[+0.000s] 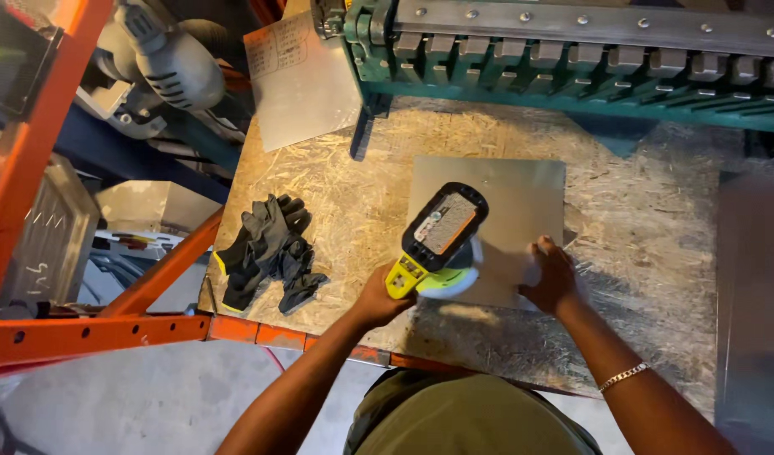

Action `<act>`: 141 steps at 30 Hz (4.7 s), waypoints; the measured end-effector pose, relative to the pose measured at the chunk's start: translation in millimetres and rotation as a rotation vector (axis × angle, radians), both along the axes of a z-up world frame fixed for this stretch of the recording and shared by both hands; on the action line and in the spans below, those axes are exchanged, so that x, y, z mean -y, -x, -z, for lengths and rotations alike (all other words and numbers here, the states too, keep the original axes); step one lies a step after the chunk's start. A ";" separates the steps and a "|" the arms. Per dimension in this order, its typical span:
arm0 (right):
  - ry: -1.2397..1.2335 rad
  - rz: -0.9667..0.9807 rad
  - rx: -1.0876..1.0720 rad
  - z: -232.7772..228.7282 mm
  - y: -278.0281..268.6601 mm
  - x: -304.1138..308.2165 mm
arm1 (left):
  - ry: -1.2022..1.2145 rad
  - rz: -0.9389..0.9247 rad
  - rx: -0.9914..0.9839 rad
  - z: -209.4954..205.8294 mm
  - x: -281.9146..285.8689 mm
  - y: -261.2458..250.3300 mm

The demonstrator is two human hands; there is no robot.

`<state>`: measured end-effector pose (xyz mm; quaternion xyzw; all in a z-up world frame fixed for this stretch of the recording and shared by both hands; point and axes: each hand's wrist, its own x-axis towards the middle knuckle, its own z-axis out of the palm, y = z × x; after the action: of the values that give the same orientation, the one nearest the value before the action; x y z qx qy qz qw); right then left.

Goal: The person uses a yellow and black orbital sander to sand a rectangular metal sheet on a workbench. The person moves the sander across the surface in overlapping passes, occasionally repositioning the sheet and adjusting grip. The sander is set down at the end.

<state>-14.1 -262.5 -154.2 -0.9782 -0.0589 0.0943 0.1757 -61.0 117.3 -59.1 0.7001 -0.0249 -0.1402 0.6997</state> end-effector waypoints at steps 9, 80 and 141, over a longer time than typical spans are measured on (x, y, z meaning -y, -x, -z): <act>-0.002 -0.008 0.059 1.5 -0.4 1.2 | -0.070 0.024 -0.028 -17.5 -21.6 17.5; -0.004 0.064 -0.127 -71.7 6.7 -22.3 | -0.138 -0.420 0.138 -13.1 131.6 -128.6; 0.053 0.037 -0.041 -48.1 57.6 -24.9 | -0.036 -0.440 0.123 -19.0 118.2 -92.6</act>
<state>-71.8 -237.6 -106.0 -0.9812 -0.0346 0.1127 0.1527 31.7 -0.9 -40.1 0.7082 0.0883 0.0585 0.6981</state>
